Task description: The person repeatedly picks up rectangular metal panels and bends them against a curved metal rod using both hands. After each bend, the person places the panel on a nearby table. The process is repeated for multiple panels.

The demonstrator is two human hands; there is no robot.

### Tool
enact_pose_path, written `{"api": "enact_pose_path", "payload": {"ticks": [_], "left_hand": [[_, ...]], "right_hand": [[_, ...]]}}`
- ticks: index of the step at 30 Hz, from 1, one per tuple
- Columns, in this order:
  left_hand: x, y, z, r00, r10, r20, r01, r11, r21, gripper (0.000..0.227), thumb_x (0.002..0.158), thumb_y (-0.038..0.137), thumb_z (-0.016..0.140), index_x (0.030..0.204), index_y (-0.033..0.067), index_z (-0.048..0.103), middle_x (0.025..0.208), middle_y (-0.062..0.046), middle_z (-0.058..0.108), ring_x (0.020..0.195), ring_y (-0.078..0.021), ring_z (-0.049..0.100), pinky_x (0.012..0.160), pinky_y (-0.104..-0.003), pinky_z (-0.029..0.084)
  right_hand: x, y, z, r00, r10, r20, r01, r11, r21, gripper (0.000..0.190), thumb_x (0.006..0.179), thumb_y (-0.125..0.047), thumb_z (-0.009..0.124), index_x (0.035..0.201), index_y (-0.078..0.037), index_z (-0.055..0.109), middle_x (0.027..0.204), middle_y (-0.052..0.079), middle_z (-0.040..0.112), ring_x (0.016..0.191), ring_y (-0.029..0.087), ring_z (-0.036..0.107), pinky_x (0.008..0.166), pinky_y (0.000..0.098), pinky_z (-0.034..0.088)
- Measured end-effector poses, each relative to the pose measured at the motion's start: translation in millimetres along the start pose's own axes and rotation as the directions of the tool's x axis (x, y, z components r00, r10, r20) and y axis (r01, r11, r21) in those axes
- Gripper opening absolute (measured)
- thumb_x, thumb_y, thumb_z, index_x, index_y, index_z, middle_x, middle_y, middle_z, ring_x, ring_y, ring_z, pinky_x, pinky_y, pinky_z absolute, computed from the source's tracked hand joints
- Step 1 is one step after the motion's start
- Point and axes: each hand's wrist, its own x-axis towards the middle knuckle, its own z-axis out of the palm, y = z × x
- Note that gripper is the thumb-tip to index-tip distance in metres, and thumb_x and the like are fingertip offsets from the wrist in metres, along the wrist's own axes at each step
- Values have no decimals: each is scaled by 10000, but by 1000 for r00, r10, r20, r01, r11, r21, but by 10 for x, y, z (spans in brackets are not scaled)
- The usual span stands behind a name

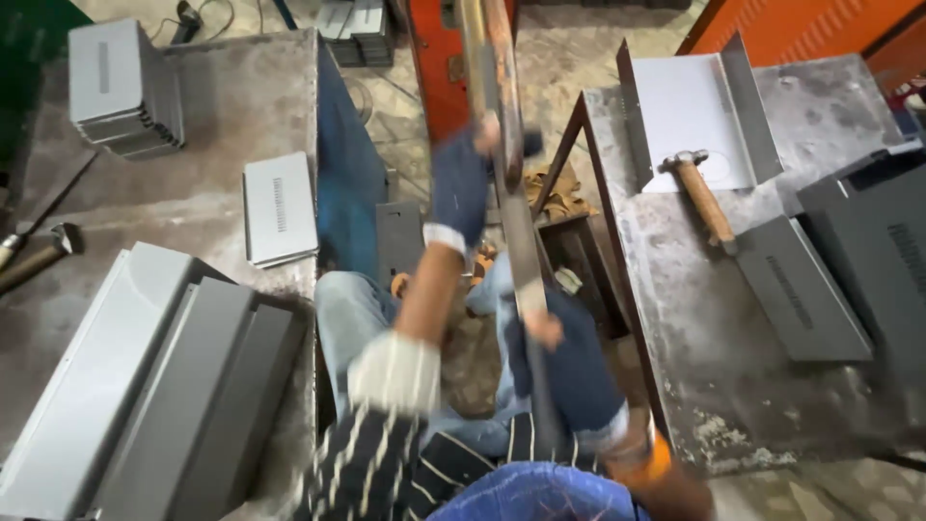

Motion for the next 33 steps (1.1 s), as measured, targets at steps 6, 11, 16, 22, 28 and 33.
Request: {"api": "enact_pose_path", "payload": {"ticks": [6, 11, 16, 22, 28, 33], "left_hand": [[-89, 221, 91, 998, -50, -37, 53, 996, 67, 461, 1018, 413, 630, 1037, -36, 737, 840, -44, 666, 750, -131, 585, 673, -324, 474], [298, 202, 75, 992, 3, -128, 17, 988, 155, 452, 1044, 402, 620, 1109, -25, 754, 802, -49, 592, 730, -140, 520, 657, -330, 461], [-226, -638, -280, 938, -19, -346, -29, 991, -133, 366, 1043, 286, 601, 1221, -30, 650, 1042, -67, 718, 928, -155, 683, 885, -331, 569], [-1067, -1121, -43, 917, -387, -98, 361, 909, -210, 318, 1004, 262, 610, 1062, -39, 695, 806, -118, 724, 658, -191, 699, 635, -334, 589], [-1404, -995, 685, 861, -498, 99, 504, 863, -43, 333, 992, 292, 677, 972, -36, 731, 710, -82, 711, 594, -155, 644, 577, -298, 517], [-1367, -1015, 732, 820, -565, 98, 572, 816, -85, 333, 990, 289, 687, 957, -41, 720, 711, -94, 711, 598, -164, 666, 584, -305, 540]], "right_hand": [[-12, -257, 88, 986, 123, -115, -120, 992, 30, 205, 921, -201, 590, 1063, -99, 697, 728, 36, 657, 502, 118, 587, 414, 278, 463], [236, -632, -31, 998, 50, 25, -50, 998, 22, 183, 938, -223, 557, 983, -61, 626, 753, 42, 642, 469, 135, 574, 365, 306, 471], [472, -367, -868, 975, -147, -164, 121, 980, -161, 134, 966, -160, 557, 1020, -65, 633, 761, 40, 637, 545, 118, 592, 434, 289, 484], [721, -49, -2233, 884, -221, -412, -58, 823, -565, 110, 958, -94, 554, 1019, -23, 613, 754, 77, 624, 501, 162, 560, 411, 341, 451], [1350, 255, -2899, 869, -230, -439, -90, 797, -597, 197, 912, -141, 612, 1059, -10, 593, 775, 98, 641, 515, 158, 590, 447, 344, 504], [1962, 214, -3120, 854, -470, -225, -99, 277, -956, 290, 901, -224, 734, 1099, -20, 674, 864, 203, 690, 726, 338, 654, 644, 460, 527]]}}
